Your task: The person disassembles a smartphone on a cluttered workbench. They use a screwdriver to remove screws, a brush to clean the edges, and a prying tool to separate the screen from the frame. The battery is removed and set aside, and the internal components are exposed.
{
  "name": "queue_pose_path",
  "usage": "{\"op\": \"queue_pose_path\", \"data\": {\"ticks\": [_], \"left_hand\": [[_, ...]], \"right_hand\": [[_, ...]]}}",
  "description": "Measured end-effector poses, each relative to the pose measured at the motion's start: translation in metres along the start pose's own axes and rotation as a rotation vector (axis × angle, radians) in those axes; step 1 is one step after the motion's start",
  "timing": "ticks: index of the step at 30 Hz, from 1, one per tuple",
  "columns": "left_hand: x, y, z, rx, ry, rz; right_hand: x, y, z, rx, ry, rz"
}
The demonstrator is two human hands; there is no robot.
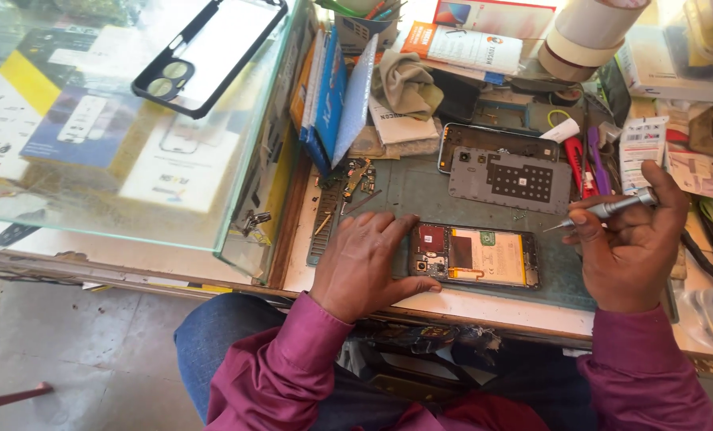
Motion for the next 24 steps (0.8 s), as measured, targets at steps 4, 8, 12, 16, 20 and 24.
{"op": "queue_pose_path", "data": {"ticks": [4,8,12,16,20,24], "left_hand": [[0.0023,0.0005,-0.0012,-0.024,0.007,-0.035],[0.006,0.0014,-0.0006,-0.017,0.008,-0.061],[0.002,-0.0002,0.0009,0.023,0.008,-0.018],[0.0029,-0.0002,-0.0003,0.032,-0.005,-0.015],[0.0053,0.0004,-0.0023,0.009,-0.001,-0.041],[0.0008,-0.001,0.0011,0.015,0.003,0.003]], "right_hand": [[0.0026,0.001,-0.0028,-0.012,-0.018,-0.021],[0.0005,0.0008,-0.0043,-0.009,-0.074,-0.024],[0.0037,0.0021,-0.0075,-0.057,-0.08,-0.07],[0.0039,-0.0005,-0.0074,-0.074,-0.087,-0.089],[0.0035,-0.0008,-0.0047,-0.069,-0.084,-0.081],[0.0056,0.0009,-0.0068,-0.065,-0.097,-0.09]]}}
Point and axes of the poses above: each hand's wrist, its own y-axis towards the middle knuckle, its own x-axis out of the palm, z = x × y, the point moved 10 cm from there along y, towards the middle knuckle, and after that the axes turned 15 degrees about -z, right-handed, at the moved point
